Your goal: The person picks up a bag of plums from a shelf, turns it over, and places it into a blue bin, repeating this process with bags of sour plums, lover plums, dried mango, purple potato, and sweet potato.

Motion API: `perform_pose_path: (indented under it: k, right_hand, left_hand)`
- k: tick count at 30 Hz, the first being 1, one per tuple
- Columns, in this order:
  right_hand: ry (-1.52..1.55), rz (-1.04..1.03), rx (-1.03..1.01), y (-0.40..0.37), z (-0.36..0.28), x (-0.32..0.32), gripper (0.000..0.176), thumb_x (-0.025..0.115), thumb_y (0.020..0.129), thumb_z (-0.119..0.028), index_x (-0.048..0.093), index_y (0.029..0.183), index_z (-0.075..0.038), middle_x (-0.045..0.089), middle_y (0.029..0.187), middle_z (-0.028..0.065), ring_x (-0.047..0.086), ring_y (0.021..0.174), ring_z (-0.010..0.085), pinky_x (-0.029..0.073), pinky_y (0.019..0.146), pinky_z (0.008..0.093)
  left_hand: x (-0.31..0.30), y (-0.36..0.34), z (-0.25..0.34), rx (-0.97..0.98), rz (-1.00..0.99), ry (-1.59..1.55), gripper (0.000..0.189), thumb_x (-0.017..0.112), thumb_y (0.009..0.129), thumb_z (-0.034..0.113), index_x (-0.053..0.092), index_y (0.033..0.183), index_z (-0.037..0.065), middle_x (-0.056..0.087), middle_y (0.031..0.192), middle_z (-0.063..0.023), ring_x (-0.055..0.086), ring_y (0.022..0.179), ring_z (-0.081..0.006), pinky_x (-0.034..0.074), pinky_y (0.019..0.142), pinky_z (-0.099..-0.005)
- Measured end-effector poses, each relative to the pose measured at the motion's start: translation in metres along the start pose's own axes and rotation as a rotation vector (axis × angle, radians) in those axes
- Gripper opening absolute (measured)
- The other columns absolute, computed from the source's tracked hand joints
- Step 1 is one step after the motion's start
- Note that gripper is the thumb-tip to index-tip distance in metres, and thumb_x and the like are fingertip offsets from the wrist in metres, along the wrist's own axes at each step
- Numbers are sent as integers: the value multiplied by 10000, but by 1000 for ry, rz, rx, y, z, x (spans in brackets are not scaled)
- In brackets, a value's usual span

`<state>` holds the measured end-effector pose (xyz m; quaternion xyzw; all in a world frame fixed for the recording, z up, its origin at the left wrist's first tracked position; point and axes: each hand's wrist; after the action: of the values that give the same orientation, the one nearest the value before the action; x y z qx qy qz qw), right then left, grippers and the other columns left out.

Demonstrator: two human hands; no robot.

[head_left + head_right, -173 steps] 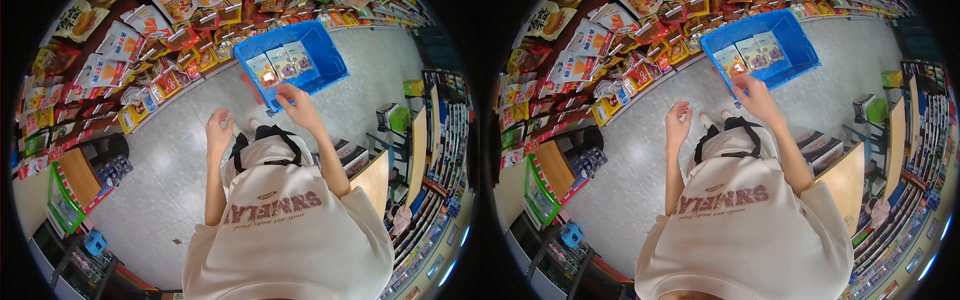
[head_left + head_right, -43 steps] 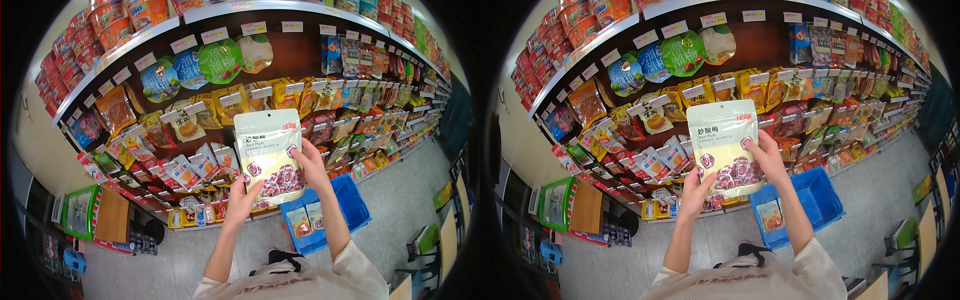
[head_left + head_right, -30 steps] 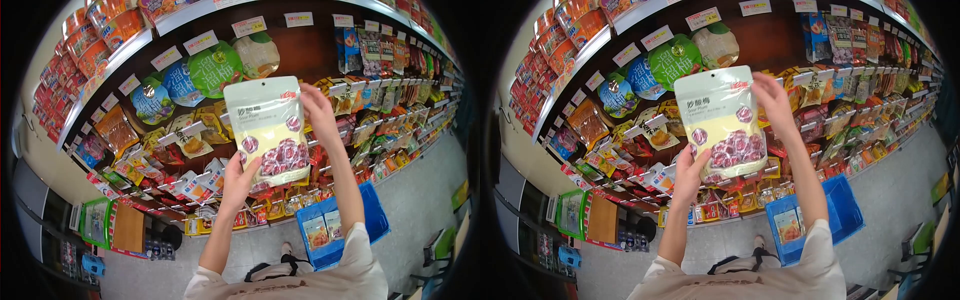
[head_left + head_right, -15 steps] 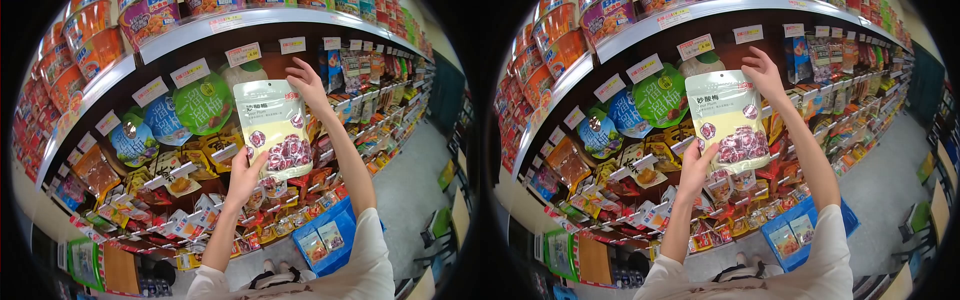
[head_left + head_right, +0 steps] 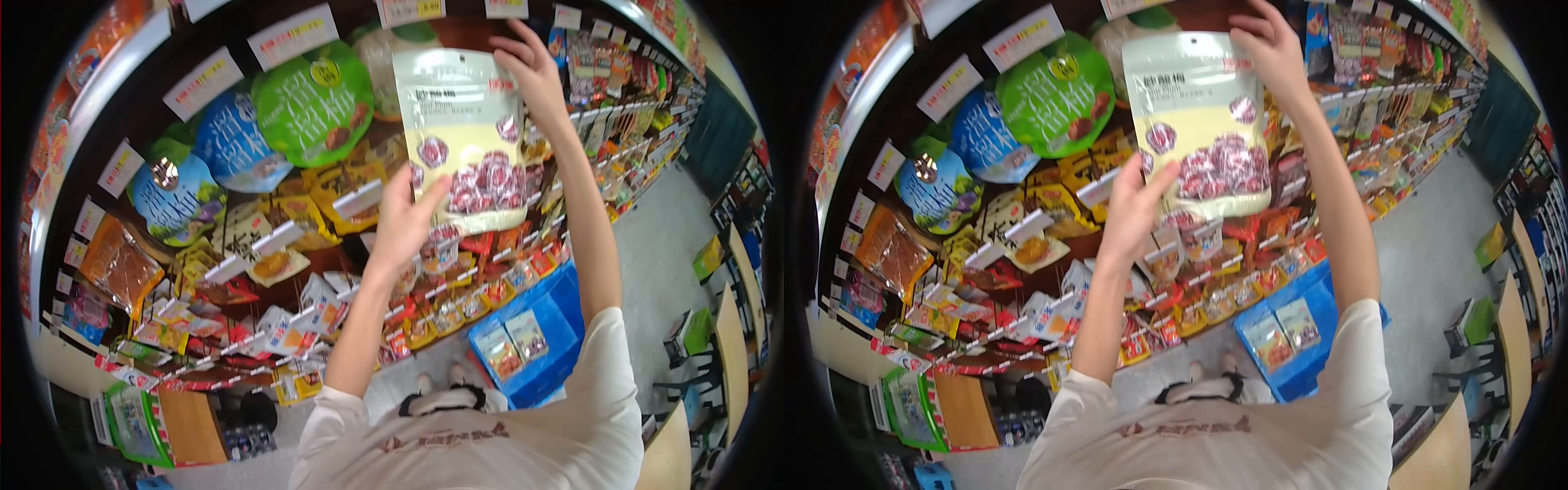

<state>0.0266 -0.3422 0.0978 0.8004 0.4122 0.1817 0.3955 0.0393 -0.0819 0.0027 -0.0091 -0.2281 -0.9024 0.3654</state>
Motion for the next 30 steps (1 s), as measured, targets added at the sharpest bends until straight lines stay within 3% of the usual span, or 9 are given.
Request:
perform_pose_path:
  k: [2,4,8,14,17,23,26,27,30]
  right_hand:
    - [-89,-21,-41,-6,-8,1,583,591,983,-113,363,1520,-108,648,1260,95,600,1116,132,479,956,281]
    - [24,57,75,-7,-35,12,587,605,944,-65,368,1480,-36,614,1210,190,643,927,201,513,785,300]
    - [37,3,15,-6,-26,0,639,592,974,-83,303,1544,-84,618,1239,158,626,948,147,509,788,281]
    - [-143,25,-135,-1,-31,-4,601,513,1016,-75,281,1567,-138,660,1153,107,607,922,114,480,815,268]
    - [-141,10,-67,-1,-37,-6,613,501,1021,-73,262,1578,-160,664,1136,98,590,892,107,472,788,265]
    - [-118,3,-69,4,-37,-10,639,492,1021,-60,236,1589,-202,668,1113,89,574,845,101,458,745,253]
    - [-70,-29,-17,3,-36,-14,579,538,1010,-93,328,1548,-120,669,1146,97,603,897,114,483,783,263]
    - [-53,-89,-142,5,-12,-19,567,546,999,-102,352,1531,-130,640,1269,110,612,1100,135,486,947,280]
    - [-158,-5,-186,2,-2,-17,541,531,997,-79,394,1517,-136,648,1114,46,576,876,67,461,783,204]
  left_hand:
    - [1,-1,4,-21,19,3,284,624,979,137,574,1217,-9,677,1125,-49,626,951,-92,504,840,-262]
    - [0,0,5,-13,14,11,291,621,980,133,569,1226,-12,673,1144,-59,625,977,-96,502,860,-270]
    - [6,3,4,10,62,-36,273,620,970,91,584,1212,-31,668,1151,-63,610,998,-102,485,884,-281]
    - [8,6,4,-33,58,-30,276,611,973,79,580,1221,-38,667,1164,-73,609,1019,-106,481,904,-286]
    - [10,9,4,-17,63,10,297,624,978,126,565,1233,-15,668,1132,-49,615,965,-81,498,842,-257]
    - [15,14,4,38,58,-8,253,616,970,84,594,1189,-41,674,1134,-70,605,1004,-103,477,896,-281]
    - [16,17,2,48,62,11,246,615,971,84,597,1181,-43,678,1116,-63,604,987,-97,478,884,-278]
    - [16,17,2,55,55,14,246,615,971,84,597,1181,-43,678,1116,-63,604,987,-97,478,884,-278]
    - [16,19,2,57,51,-1,244,616,972,87,597,1179,-42,680,1099,-53,602,967,-86,483,862,-271]
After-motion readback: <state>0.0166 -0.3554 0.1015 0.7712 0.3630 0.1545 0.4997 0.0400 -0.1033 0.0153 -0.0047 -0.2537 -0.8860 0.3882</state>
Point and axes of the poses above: each hand's wrist, its own y-axis towards the middle knuckle, its own x-axis out of the palm, z = x × y
